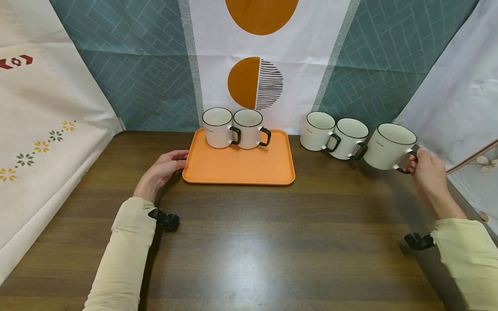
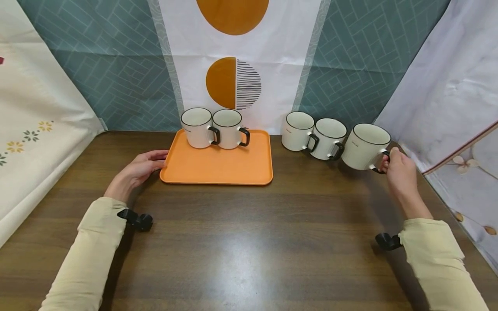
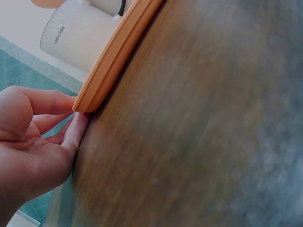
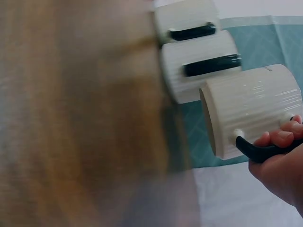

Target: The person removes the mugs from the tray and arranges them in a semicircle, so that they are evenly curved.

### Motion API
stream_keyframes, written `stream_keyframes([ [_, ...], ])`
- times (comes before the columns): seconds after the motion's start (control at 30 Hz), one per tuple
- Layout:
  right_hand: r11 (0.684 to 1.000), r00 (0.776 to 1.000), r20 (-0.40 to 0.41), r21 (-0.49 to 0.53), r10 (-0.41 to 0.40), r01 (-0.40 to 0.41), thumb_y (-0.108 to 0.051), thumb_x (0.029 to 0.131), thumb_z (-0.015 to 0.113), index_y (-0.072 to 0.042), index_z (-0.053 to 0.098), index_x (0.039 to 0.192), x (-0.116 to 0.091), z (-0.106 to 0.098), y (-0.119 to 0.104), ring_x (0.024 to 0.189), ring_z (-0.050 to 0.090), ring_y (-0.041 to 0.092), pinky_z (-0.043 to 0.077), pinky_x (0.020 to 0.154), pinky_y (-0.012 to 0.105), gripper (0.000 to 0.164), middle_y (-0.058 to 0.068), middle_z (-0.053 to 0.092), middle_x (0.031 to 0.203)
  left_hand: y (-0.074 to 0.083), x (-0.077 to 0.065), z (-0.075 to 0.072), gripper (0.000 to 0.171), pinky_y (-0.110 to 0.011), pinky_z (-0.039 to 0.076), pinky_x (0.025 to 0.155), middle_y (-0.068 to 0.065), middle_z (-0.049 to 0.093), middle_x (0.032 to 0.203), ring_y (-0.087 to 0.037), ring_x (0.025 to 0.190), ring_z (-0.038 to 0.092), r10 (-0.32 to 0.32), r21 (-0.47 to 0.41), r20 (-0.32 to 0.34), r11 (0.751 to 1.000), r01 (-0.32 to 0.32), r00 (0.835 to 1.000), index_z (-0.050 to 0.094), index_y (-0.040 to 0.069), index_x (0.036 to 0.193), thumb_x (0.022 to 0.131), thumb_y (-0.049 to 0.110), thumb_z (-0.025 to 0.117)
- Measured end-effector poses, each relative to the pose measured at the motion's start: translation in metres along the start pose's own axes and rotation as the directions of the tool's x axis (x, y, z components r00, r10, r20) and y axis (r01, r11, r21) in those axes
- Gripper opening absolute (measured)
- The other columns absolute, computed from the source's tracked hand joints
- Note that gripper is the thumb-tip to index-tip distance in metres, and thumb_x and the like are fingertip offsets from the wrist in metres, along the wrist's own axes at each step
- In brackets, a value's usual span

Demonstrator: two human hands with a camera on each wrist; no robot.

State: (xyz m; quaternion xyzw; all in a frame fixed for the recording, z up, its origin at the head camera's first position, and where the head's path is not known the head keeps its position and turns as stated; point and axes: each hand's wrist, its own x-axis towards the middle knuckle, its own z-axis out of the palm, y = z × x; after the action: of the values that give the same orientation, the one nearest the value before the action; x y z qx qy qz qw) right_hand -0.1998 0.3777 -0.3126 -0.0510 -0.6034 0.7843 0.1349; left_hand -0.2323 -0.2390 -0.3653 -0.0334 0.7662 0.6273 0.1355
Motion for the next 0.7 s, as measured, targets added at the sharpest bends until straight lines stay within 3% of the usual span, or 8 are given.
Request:
stream_keyframes([
  [0.33,0.991,0.996,0.054,-0.119,0.069,-0.062,-0.023,0.103,0.038,-0.005,0.054,0.074,-0.009,-0.009,0.019,0.059,0.048,0.007,0.046,0.059,0.017,0.038,-0.002,0.050,0.068,-0.001,0.001,0.001,0.058,-0.041,0.028,0.111,-0.025,0.030,0.147,-0.034,0.129,0.036,-0.001,-0.003,-0.003,1.000,0.001,1.000,0.024,-0.005,0.150,0.096,-0.004,0.045],
  [0.57,1.000,0.990,0.140,-0.005,0.031,-0.031,-0.018,0.104,0.036,-0.002,0.053,0.075,-0.014,-0.008,0.031,0.062,0.050,0.008,0.046,0.061,0.019,0.037,0.000,0.048,0.071,0.000,0.001,0.002,0.058,-0.041,0.029,0.111,-0.025,0.031,0.146,-0.034,0.128,0.036,-0.008,-0.002,-0.008,1.000,0.008,1.000,0.025,-0.005,0.149,0.096,-0.004,0.046],
  [0.7,1.000,0.980,0.199,-0.013,0.016,-0.013,-0.016,0.105,0.036,-0.001,0.052,0.077,-0.014,-0.007,0.035,0.065,0.049,0.010,0.046,0.062,0.020,0.035,0.001,0.047,0.068,0.002,0.000,0.000,0.058,-0.041,0.028,0.111,-0.024,0.030,0.147,-0.033,0.128,0.036,-0.015,-0.002,-0.014,1.000,0.015,1.000,0.025,-0.005,0.150,0.096,-0.004,0.046],
])
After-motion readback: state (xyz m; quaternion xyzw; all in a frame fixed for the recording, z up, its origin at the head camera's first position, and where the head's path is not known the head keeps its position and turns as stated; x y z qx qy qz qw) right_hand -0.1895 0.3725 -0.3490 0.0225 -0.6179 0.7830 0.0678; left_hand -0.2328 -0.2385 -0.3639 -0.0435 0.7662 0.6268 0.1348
